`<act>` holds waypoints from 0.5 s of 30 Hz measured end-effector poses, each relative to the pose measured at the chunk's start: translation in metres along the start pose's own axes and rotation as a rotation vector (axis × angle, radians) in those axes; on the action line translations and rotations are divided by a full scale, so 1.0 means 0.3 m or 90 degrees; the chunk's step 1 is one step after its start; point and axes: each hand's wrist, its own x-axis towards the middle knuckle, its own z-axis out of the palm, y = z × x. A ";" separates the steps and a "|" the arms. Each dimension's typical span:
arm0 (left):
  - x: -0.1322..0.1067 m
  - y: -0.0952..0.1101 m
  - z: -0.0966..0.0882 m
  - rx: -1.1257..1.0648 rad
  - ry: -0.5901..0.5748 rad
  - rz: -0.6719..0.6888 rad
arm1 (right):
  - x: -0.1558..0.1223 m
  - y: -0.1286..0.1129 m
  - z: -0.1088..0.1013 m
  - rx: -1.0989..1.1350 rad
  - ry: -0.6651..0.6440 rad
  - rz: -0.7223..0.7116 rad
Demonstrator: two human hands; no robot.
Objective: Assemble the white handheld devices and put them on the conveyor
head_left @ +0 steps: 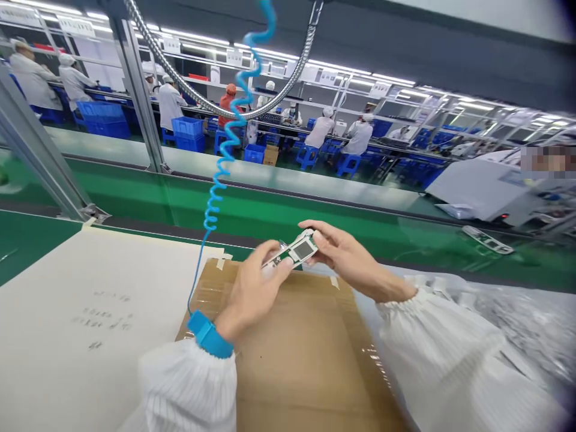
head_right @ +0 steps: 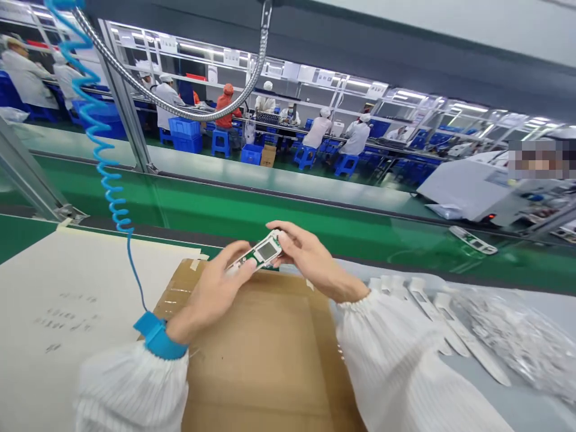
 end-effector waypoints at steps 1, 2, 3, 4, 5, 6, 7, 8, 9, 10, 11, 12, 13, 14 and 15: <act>-0.006 0.006 0.004 -0.012 -0.089 -0.037 | -0.026 0.005 0.009 -0.026 0.009 -0.014; -0.012 0.012 0.007 -0.018 -0.150 -0.069 | -0.047 0.013 0.015 -0.065 0.034 -0.036; -0.017 0.016 0.011 -0.016 -0.176 -0.092 | -0.062 0.020 0.019 -0.116 0.068 -0.066; -0.021 0.019 0.013 -0.008 -0.175 -0.103 | -0.074 0.025 0.021 -0.175 0.107 -0.104; -0.023 0.021 0.015 -0.002 -0.157 -0.105 | -0.083 0.026 0.021 -0.235 0.138 -0.147; -0.024 0.020 0.016 0.005 -0.138 -0.102 | -0.090 0.025 0.022 -0.291 0.155 -0.190; -0.023 0.019 0.016 0.011 -0.127 -0.095 | -0.095 0.021 0.022 -0.343 0.158 -0.228; -0.022 0.015 0.015 0.018 -0.122 -0.086 | -0.097 0.017 0.022 -0.391 0.152 -0.258; -0.020 0.011 0.014 0.026 -0.117 -0.075 | -0.096 0.013 0.022 -0.441 0.146 -0.280; -0.017 0.006 0.013 0.035 -0.110 -0.063 | -0.093 0.011 0.022 -0.497 0.149 -0.296; -0.015 0.002 0.012 0.043 -0.099 -0.053 | -0.087 0.013 0.022 -0.559 0.159 -0.307; -0.013 -0.001 0.011 0.053 -0.082 -0.048 | -0.078 0.019 0.022 -0.622 0.167 -0.318; -0.011 -0.003 0.011 0.067 -0.060 -0.051 | -0.068 0.027 0.023 -0.680 0.166 -0.329; -0.009 -0.004 0.010 0.083 -0.034 -0.061 | -0.057 0.037 0.025 -0.724 0.154 -0.341; -0.006 -0.004 0.009 0.100 -0.007 -0.078 | -0.046 0.047 0.030 -0.751 0.137 -0.351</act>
